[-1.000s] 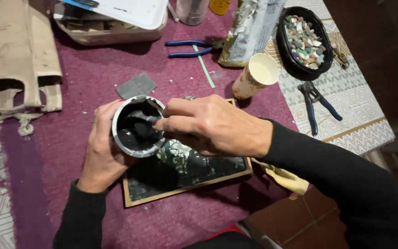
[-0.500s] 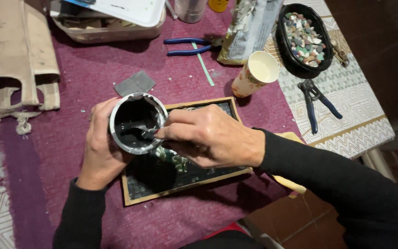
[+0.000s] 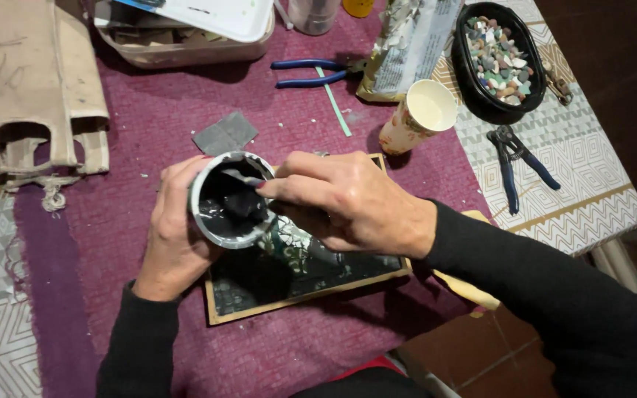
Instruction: Apply and smooth black grout over a mosaic tile tray using a spreader tool and brush.
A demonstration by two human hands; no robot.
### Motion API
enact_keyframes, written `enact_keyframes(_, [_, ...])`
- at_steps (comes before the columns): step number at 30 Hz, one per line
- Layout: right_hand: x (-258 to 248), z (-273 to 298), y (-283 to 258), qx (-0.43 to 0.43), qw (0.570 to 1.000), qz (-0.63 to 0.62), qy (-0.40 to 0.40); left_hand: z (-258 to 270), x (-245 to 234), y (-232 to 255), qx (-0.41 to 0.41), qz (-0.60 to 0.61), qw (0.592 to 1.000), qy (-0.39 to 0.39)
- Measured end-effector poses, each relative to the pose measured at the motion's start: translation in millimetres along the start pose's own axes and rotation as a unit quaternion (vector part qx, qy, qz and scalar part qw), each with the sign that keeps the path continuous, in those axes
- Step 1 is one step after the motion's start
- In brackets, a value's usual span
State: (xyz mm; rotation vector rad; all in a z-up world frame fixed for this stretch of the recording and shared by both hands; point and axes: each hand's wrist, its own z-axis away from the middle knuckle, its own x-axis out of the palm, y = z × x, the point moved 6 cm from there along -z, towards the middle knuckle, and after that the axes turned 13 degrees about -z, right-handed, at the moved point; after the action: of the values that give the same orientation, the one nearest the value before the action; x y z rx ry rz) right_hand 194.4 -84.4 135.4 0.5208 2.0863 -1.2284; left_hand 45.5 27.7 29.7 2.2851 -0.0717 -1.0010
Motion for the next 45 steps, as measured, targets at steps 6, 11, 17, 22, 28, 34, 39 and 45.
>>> enact_keyframes(6, [20.4,4.9,-21.0,-0.013,0.998,-0.042,0.051,0.7,6.7,-1.4,0.022,0.038,0.999,0.003])
enact_keyframes(11, [23.2,-2.9,-10.4,-0.002,0.997,-0.04,0.073,0.9,6.8,-6.0,0.023,0.039,0.999,-0.008])
enact_keyframes(17, [27.5,9.1,-7.1,0.011,0.999,0.037,0.028,-2.9,4.8,-1.5,0.017,0.033,0.999,-0.02])
enact_keyframes(22, [36.3,4.4,-14.4,-0.016,0.999,0.008,0.044,-1.0,10.9,-7.1,0.021,0.049,0.998,-0.027])
enact_keyframes(28, [24.8,6.5,-1.3,0.007,0.995,0.054,0.082,2.1,14.9,-16.0,0.054,0.085,0.995,-0.018])
enact_keyframes(34, [33.9,8.5,-1.9,0.051,0.995,-0.032,0.085,2.6,23.2,-17.2,0.069,0.081,0.994,-0.022])
enact_keyframes(39, [17.7,8.2,7.1,0.043,0.994,-0.016,0.098,-1.1,9.7,-6.1,0.069,0.056,0.996,-0.011])
enact_keyframes(45, [31.4,8.8,-5.5,0.042,0.996,-0.039,0.064,1.8,20.9,-14.5,0.065,0.055,0.996,-0.001])
